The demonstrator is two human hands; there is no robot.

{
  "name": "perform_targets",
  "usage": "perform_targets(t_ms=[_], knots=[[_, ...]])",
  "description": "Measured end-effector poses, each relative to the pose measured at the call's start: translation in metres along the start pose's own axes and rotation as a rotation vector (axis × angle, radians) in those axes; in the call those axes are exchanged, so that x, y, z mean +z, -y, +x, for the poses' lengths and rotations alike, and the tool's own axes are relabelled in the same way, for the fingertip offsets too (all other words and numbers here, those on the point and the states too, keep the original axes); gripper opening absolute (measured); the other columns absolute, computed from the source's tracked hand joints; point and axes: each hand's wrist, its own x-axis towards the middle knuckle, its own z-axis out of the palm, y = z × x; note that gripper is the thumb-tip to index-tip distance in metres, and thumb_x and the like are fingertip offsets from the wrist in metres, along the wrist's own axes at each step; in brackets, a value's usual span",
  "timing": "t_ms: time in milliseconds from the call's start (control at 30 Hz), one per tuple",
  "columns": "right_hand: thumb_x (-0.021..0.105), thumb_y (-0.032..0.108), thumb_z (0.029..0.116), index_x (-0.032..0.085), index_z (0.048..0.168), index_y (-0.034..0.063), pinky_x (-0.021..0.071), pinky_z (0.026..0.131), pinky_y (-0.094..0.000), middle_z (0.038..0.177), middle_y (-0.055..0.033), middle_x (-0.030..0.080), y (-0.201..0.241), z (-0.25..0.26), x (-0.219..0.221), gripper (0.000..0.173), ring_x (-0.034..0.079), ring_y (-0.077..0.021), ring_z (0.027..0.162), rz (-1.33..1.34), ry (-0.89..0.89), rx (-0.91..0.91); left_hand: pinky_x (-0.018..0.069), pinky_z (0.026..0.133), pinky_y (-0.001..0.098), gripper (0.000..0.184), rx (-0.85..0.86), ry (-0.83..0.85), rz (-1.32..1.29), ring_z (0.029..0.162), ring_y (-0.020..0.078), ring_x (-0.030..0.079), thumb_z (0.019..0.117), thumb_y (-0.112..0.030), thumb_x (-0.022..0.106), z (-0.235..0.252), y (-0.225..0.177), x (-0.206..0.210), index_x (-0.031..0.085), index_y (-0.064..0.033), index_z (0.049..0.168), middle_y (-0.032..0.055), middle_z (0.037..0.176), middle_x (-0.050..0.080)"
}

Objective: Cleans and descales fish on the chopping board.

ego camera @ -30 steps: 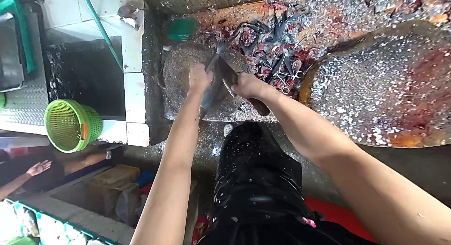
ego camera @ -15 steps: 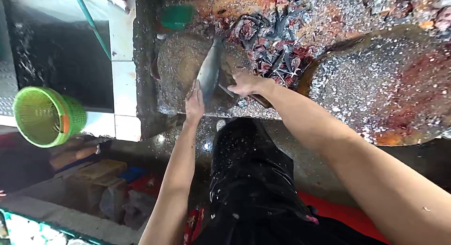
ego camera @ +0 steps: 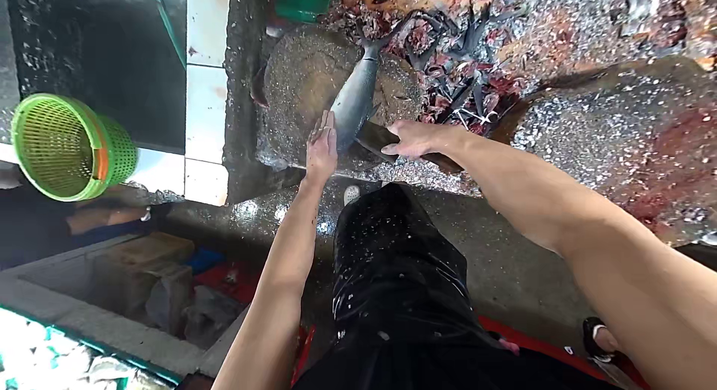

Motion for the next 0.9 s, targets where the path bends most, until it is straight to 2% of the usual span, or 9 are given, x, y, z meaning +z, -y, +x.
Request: perform_targets(t_ms=[167,233,333,467,500,633,767,833,900], knots=[[0.059,0.044,0.1038,0.052,0.139,0.0039,0.0569,0.059,-0.0460,0.089,-0.0181,0.064,-0.007,0.016,0.014,0.054,0.063,-0.0269,0.062,0.149,-0.119,-0.041,0.0162,0.131,0.0447,0.055,-0.025,0.047,-0.033,0.158,0.0133,0.018,0.1129,-0.035,0.023,0.000,-0.003,-0.001,0.028,-0.0150,0.164,-0.0007,0.172,0.022],[0.059,0.045,0.1031,0.053,0.138,0.0022,0.0582,0.068,-0.0517,0.102,-0.0214,0.065,0.000,0.021,0.020,0.056,0.067,-0.0314,0.073,0.146,-0.132,-0.027,0.0144,0.131,0.0470,0.056,-0.049,0.042,-0.034,0.159,0.0139,0.016,0.1128,-0.035,0.023,-0.001,-0.006,0.002,0.028,-0.0153,0.164,-0.0009,0.172,0.021],[0.061,0.047,0.1019,0.051,0.136,0.0050,0.0568,0.058,-0.0467,0.091,-0.0190,0.064,0.004,0.012,0.028,0.055,0.063,-0.0276,0.062,0.127,-0.065,-0.017,0.0139,0.131,0.0455,0.056,-0.055,0.036,-0.020,0.159,0.0133,0.016,0.1129,-0.035,0.022,-0.007,-0.005,0.003,0.028,-0.0151,0.164,-0.0008,0.172,0.021],[0.065,0.043,0.1004,0.056,0.138,0.0048,0.0570,0.082,-0.0566,0.112,-0.0200,0.066,0.001,-0.003,0.042,0.055,0.069,-0.0335,0.093,-0.039,0.014,-0.105,0.0132,0.131,0.0450,0.055,-0.034,0.017,-0.014,0.159,0.0132,0.015,0.1130,-0.035,0.021,-0.001,-0.003,0.006,0.029,-0.0155,0.164,-0.0011,0.172,0.021],[0.064,0.044,0.1005,0.056,0.135,0.0045,0.0570,0.082,-0.0569,0.112,-0.0192,0.067,-0.001,-0.005,0.048,0.053,0.069,-0.0337,0.096,-0.088,0.006,-0.119,0.0124,0.131,0.0457,0.055,-0.038,0.024,-0.018,0.159,0.0130,0.015,0.1130,-0.035,0.021,-0.003,-0.004,0.007,0.029,-0.0161,0.164,-0.0018,0.172,0.021],[0.061,0.045,0.1024,0.052,0.140,0.0025,0.0583,0.079,-0.0553,0.116,-0.0215,0.065,0.002,-0.012,0.053,0.058,0.069,-0.0356,0.095,-0.139,0.008,-0.120,0.0116,0.131,0.0462,0.055,-0.046,0.030,-0.065,0.159,0.0131,0.016,0.1132,-0.035,0.020,-0.003,-0.002,0.004,0.030,-0.0153,0.164,-0.0008,0.172,0.023],[0.064,0.045,0.1007,0.058,0.127,0.0063,0.0584,0.061,-0.0497,0.096,-0.0180,0.067,-0.002,-0.014,0.059,0.048,0.068,-0.0306,0.070,-0.119,0.000,-0.117,0.0093,0.131,0.0480,0.061,-0.103,0.077,-0.084,0.160,0.0168,0.014,0.1126,-0.043,0.018,0.009,-0.003,0.001,0.027,-0.0110,0.164,0.0045,0.172,0.021],[0.064,0.044,0.1008,0.061,0.122,0.0073,0.0572,0.058,-0.0485,0.089,-0.0169,0.067,-0.003,-0.018,0.059,0.043,0.066,-0.0287,0.064,-0.071,-0.002,-0.120,0.0098,0.131,0.0499,0.073,-0.144,0.104,-0.096,0.160,0.0208,0.015,0.1091,-0.055,0.030,0.018,-0.012,-0.003,0.024,-0.0083,0.165,0.0088,0.172,0.021],[0.063,0.042,0.1019,0.060,0.124,0.0068,0.0558,0.055,-0.0468,0.084,-0.0162,0.065,-0.001,-0.022,0.060,0.041,0.063,-0.0271,0.059,-0.013,0.010,-0.123,0.0143,0.129,0.0528,0.102,-0.181,0.181,-0.067,0.159,0.0291,0.017,0.0945,-0.063,0.059,0.032,-0.027,-0.013,0.015,-0.0054,0.165,0.0149,0.171,0.019]])
